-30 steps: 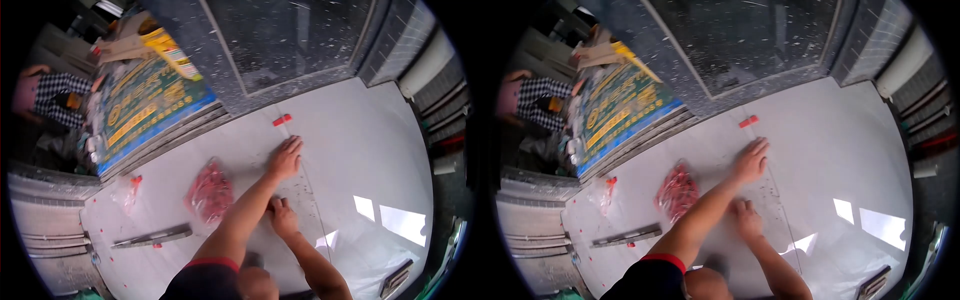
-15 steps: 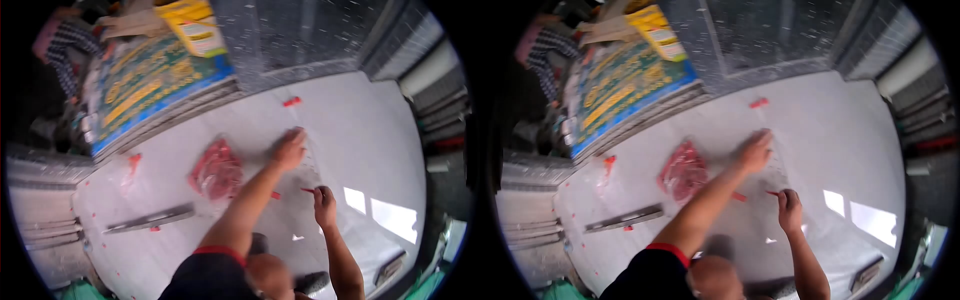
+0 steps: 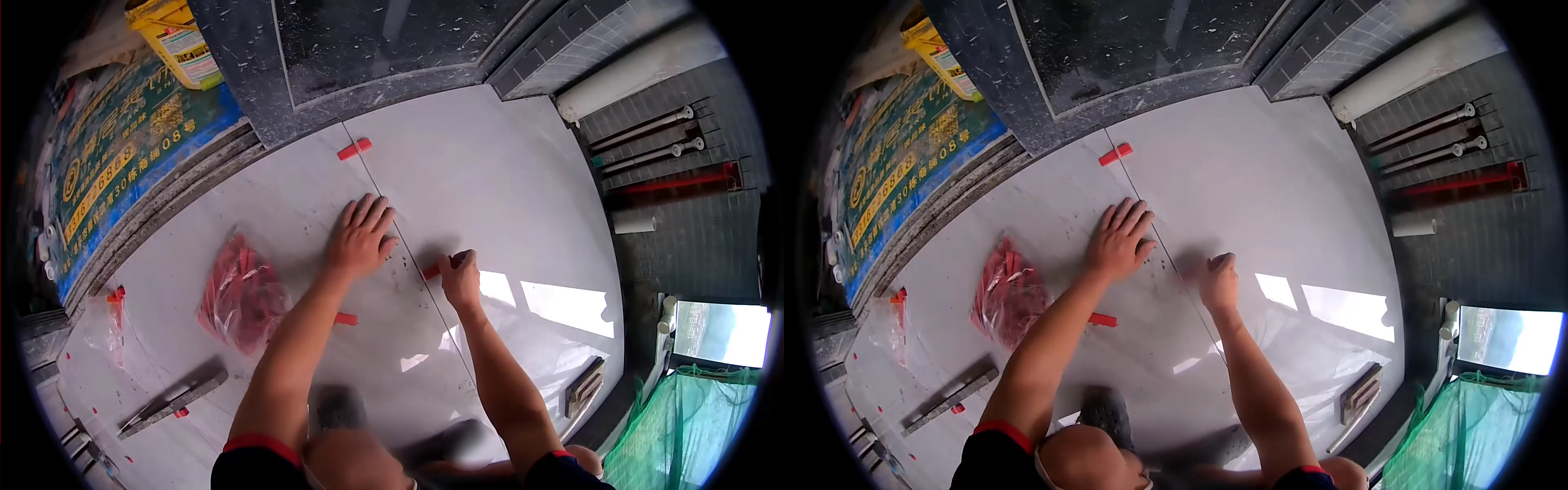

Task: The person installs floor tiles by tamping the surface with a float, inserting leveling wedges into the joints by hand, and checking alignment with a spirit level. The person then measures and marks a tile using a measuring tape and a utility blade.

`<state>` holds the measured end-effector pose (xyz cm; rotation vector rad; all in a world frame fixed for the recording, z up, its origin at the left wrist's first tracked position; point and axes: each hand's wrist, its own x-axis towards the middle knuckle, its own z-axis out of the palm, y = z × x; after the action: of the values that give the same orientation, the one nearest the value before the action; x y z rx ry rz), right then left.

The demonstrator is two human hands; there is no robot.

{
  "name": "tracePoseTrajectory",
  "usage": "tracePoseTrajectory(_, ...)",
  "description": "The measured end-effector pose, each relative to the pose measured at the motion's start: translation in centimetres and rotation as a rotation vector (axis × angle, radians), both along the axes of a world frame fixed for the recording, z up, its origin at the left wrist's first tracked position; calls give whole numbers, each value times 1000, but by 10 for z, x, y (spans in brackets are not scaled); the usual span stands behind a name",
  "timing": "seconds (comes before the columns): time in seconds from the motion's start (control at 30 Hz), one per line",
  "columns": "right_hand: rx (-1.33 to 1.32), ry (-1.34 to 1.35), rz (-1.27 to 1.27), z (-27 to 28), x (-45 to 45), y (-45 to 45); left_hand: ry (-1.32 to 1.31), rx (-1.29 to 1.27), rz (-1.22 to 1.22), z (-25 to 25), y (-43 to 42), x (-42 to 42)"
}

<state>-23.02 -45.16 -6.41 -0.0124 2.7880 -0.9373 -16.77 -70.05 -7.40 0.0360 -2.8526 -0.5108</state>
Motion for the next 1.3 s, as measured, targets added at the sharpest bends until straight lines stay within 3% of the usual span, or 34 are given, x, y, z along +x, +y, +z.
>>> tracePoseTrajectory(0.33,75,-168,208,19,0,-16,18,0,-14,8,-4,-1)
tracePoseTrajectory(0.47,120,-41,238,12,22,-15,11,22,-14,8,-3,-2)
tracePoseTrajectory(0.57,2,32,477,38,8,-7,16,46,-15,1,-2,-2)
tracePoseTrajectory(0.6,300,-96,432,50,-2,-6,16,38,-13,0,-1,-3)
tracePoseTrajectory(0.67,551,-113,631,58,-9,-3,16,32,-15,0,0,-3)
tracePoseTrajectory(0.77,606,-158,747,62,-1,-15,8,20,-13,-3,2,-5)
tracePoseTrajectory(0.87,487,-296,762,68,-19,-26,1,15,-4,-6,2,-7)
tracePoseTrajectory(1.0,553,-474,742,68,-27,-39,-24,42,-16,-7,4,-7)
tracePoseTrajectory(1.2,396,38,868,27,-17,-12,-14,25,-14,-7,2,-11)
tracePoseTrajectory(1.3,395,33,844,18,-9,-9,20,19,-3,-12,6,-13)
